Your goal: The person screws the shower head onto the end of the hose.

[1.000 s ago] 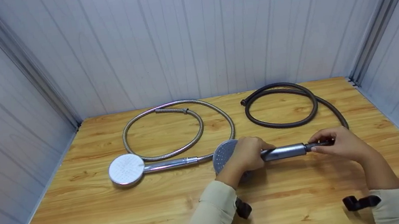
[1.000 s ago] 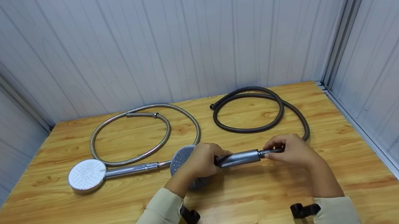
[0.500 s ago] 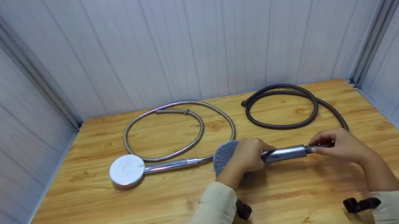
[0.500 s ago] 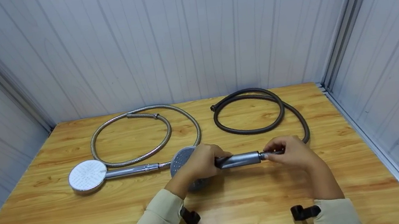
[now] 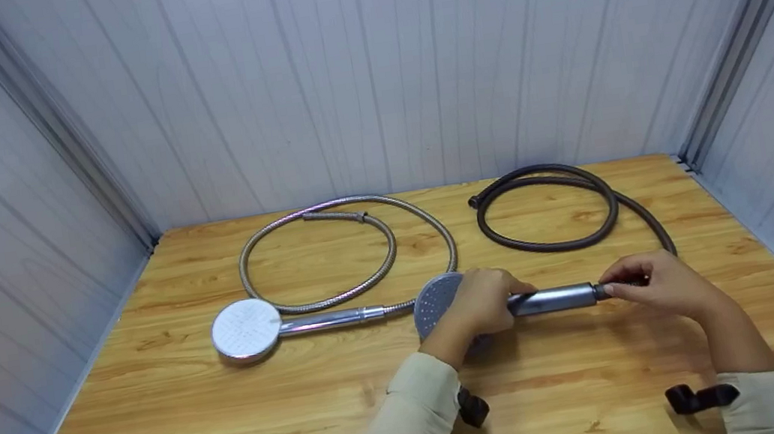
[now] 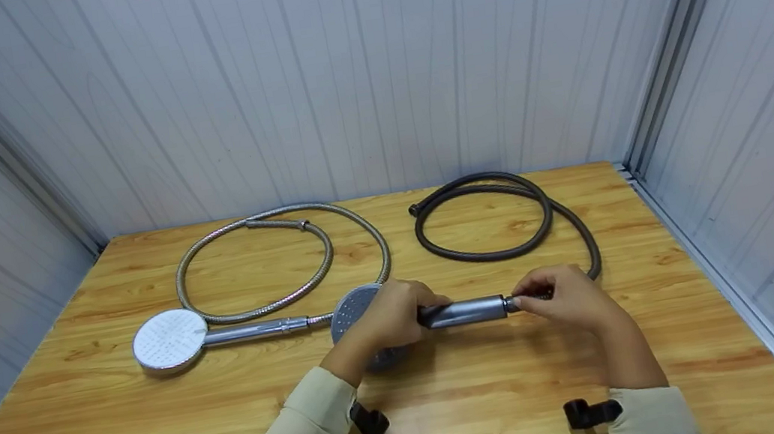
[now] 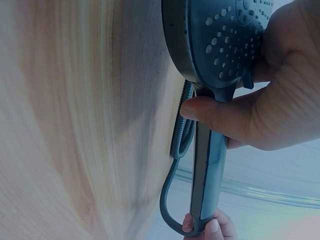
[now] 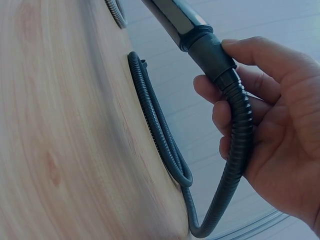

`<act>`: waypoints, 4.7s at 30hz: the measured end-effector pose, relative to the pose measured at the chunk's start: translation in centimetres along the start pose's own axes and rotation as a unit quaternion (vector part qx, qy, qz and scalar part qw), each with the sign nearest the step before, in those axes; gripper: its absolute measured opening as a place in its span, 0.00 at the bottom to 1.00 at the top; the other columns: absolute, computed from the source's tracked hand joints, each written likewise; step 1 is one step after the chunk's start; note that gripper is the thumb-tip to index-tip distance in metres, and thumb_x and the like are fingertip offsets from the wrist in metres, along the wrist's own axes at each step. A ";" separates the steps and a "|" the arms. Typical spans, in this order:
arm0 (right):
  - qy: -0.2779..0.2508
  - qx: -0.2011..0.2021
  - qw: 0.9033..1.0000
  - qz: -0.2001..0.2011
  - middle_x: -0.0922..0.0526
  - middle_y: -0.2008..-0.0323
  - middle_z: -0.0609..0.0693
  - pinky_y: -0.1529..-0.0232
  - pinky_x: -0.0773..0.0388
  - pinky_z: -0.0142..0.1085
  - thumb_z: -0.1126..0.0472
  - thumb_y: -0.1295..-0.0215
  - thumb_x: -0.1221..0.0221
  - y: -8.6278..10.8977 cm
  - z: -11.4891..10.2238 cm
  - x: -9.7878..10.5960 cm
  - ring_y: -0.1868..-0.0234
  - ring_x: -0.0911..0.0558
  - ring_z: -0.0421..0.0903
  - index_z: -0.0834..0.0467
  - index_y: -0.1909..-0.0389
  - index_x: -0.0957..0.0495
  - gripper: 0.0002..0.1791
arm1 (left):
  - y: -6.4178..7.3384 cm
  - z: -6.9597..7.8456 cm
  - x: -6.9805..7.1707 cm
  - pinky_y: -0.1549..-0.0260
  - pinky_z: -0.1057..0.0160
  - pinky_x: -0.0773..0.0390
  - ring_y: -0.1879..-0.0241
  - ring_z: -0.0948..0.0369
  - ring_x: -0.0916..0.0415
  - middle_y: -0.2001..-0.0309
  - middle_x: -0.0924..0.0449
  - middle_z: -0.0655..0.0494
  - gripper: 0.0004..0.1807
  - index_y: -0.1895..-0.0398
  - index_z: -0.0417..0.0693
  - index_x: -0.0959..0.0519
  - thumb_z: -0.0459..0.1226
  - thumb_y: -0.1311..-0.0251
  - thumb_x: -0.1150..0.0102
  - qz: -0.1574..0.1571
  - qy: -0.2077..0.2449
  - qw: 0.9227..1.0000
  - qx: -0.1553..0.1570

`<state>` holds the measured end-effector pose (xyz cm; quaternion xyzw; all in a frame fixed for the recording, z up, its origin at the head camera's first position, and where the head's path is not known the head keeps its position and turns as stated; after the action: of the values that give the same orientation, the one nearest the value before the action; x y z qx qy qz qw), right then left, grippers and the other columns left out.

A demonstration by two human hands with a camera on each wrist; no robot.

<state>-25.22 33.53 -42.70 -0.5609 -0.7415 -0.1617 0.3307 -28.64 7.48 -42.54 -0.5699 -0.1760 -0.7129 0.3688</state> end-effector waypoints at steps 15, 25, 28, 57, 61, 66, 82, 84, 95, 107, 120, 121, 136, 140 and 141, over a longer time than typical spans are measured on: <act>-0.010 -0.021 1.000 -0.006 0.16 0.66 0.51 0.72 0.25 0.35 0.55 0.32 0.40 0.2 0.0 -0.1 0.71 0.23 0.45 0.58 0.58 0.15 0.11 | 0.2 0.1 0.0 0.69 0.67 0.43 0.76 0.64 0.39 0.58 0.15 0.70 0.32 0.50 0.66 0.16 0.25 0.60 0.38 -0.004 -0.008 1.000 -0.005; -0.010 -0.002 1.000 0.001 0.19 0.69 0.52 0.74 0.27 0.34 0.58 0.38 0.34 0.3 -0.1 0.1 0.73 0.25 0.44 0.58 0.57 0.17 0.10 | 0.3 -0.1 0.0 0.65 0.67 0.37 0.73 0.64 0.36 0.57 0.15 0.69 0.30 0.50 0.63 0.15 0.28 0.59 0.34 0.000 0.002 1.000 -0.002; -0.011 0.006 1.000 -0.001 0.19 0.68 0.52 0.72 0.25 0.35 0.62 0.43 0.31 0.3 -0.2 0.2 0.71 0.23 0.45 0.58 0.58 0.17 0.12 | 0.3 -0.1 0.0 0.65 0.67 0.38 0.73 0.64 0.36 0.57 0.15 0.69 0.29 0.50 0.63 0.15 0.28 0.58 0.33 -0.003 0.004 1.000 0.000; -0.021 -0.005 1.000 -0.002 0.17 0.64 0.53 0.71 0.24 0.34 0.59 0.42 0.31 0.6 -0.7 0.5 0.69 0.23 0.45 0.58 0.59 0.16 0.12 | 0.3 0.0 0.2 0.70 0.71 0.39 0.73 0.66 0.35 0.57 0.15 0.68 0.29 0.50 0.62 0.15 0.27 0.59 0.35 0.008 0.002 1.000 -0.018; -0.022 -0.009 1.000 -0.003 0.17 0.64 0.53 0.70 0.24 0.34 0.59 0.41 0.32 0.6 -0.7 0.5 0.68 0.22 0.45 0.59 0.58 0.16 0.12 | 0.3 0.1 0.3 0.68 0.70 0.38 0.73 0.66 0.35 0.57 0.15 0.68 0.29 0.50 0.62 0.15 0.28 0.59 0.34 0.006 0.007 1.000 -0.011; -0.025 -0.010 1.000 -0.006 0.16 0.63 0.53 0.70 0.23 0.34 0.59 0.40 0.33 0.7 -0.7 0.6 0.68 0.22 0.44 0.59 0.58 0.16 0.11 | 0.2 0.2 0.4 0.64 0.68 0.37 0.72 0.66 0.34 0.57 0.15 0.69 0.29 0.50 0.63 0.15 0.28 0.58 0.32 -0.006 0.010 1.000 -0.001; -0.021 -0.008 0.999 -0.026 0.15 0.63 0.53 0.68 0.21 0.35 0.58 0.36 0.36 0.6 -0.2 0.3 0.66 0.19 0.43 0.61 0.57 0.16 0.11 | 0.4 0.3 0.2 0.69 0.68 0.39 0.74 0.64 0.37 0.59 0.15 0.69 0.30 0.50 0.65 0.15 0.28 0.60 0.34 -0.007 -0.017 1.000 -0.010; -0.021 -0.004 0.999 -0.029 0.15 0.63 0.54 0.67 0.21 0.35 0.59 0.35 0.37 0.6 -0.2 0.3 0.66 0.19 0.43 0.61 0.57 0.16 0.11 | 0.4 0.3 0.2 0.67 0.68 0.36 0.74 0.64 0.37 0.59 0.15 0.69 0.30 0.50 0.65 0.15 0.28 0.59 0.33 -0.011 -0.020 1.000 -0.008; -0.016 -0.006 0.999 -0.043 0.15 0.61 0.55 0.65 0.20 0.38 0.56 0.31 0.40 0.6 -0.3 0.3 0.63 0.18 0.53 0.63 0.52 0.17 0.15 | 0.4 0.4 0.2 0.67 0.69 0.37 0.73 0.65 0.35 0.57 0.15 0.68 0.30 0.50 0.63 0.15 0.27 0.59 0.34 -0.011 -0.016 1.000 -0.009; -0.010 0.016 1.000 -0.017 0.18 0.66 0.52 0.71 0.25 0.35 0.62 0.42 0.31 0.6 -0.4 0.2 0.69 0.23 0.44 0.64 0.52 0.19 0.18 | 0.4 0.2 0.1 0.70 0.69 0.41 0.74 0.65 0.37 0.58 0.15 0.69 0.30 0.51 0.64 0.15 0.27 0.59 0.36 0.000 -0.020 1.000 -0.007; -0.006 0.006 1.000 -0.005 0.19 0.66 0.52 0.69 0.23 0.35 0.65 0.47 0.29 0.5 -0.4 0.1 0.68 0.22 0.45 0.62 0.54 0.18 0.18 | 0.5 0.1 0.0 0.68 0.70 0.38 0.73 0.66 0.34 0.57 0.15 0.70 0.30 0.51 0.64 0.15 0.26 0.59 0.36 -0.007 -0.005 1.000 0.005; -0.005 0.005 1.000 -0.005 0.19 0.66 0.52 0.69 0.23 0.35 0.65 0.47 0.29 0.5 -0.4 0.1 0.68 0.22 0.45 0.62 0.54 0.18 0.18 | 0.5 0.1 0.0 0.68 0.70 0.38 0.72 0.66 0.34 0.57 0.15 0.70 0.30 0.51 0.64 0.15 0.26 0.58 0.35 -0.008 -0.005 1.000 0.005; 0.007 0.017 1.000 -0.003 0.18 0.65 0.50 0.69 0.25 0.35 0.61 0.43 0.31 0.6 -0.6 0.2 0.69 0.23 0.44 0.57 0.57 0.17 0.12 | 0.5 0.1 0.1 0.73 0.69 0.42 0.77 0.65 0.41 0.61 0.14 0.70 0.31 0.50 0.65 0.15 0.26 0.60 0.38 -0.001 -0.020 1.000 -0.004; 0.010 0.021 1.000 -0.004 0.18 0.64 0.49 0.68 0.25 0.34 0.61 0.41 0.32 0.6 -0.7 0.2 0.68 0.23 0.43 0.57 0.57 0.17 0.12 | 0.5 0.1 0.1 0.76 0.69 0.47 0.79 0.64 0.43 0.63 0.14 0.70 0.31 0.51 0.64 0.14 0.25 0.61 0.38 0.006 -0.021 1.000 -0.009; 0.009 0.020 1.000 -0.005 0.17 0.64 0.49 0.68 0.24 0.34 0.61 0.41 0.32 0.6 -0.7 0.2 0.67 0.22 0.43 0.57 0.57 0.17 0.12 | 0.5 0.1 0.1 0.76 0.69 0.47 0.79 0.65 0.43 0.63 0.14 0.70 0.31 0.51 0.64 0.14 0.25 0.61 0.38 0.006 -0.021 1.000 -0.010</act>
<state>-24.44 33.49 -42.13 -0.5490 -0.7442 -0.1534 0.3482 -28.27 7.19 -42.47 -0.5891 -0.1732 -0.7003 0.3641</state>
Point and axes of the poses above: each hand's wrist, its own y-axis away from the middle knuckle, its own x-axis out of the back of the hand, z = x × y, the point moved 3 cm from there along -y, towards the middle knuckle
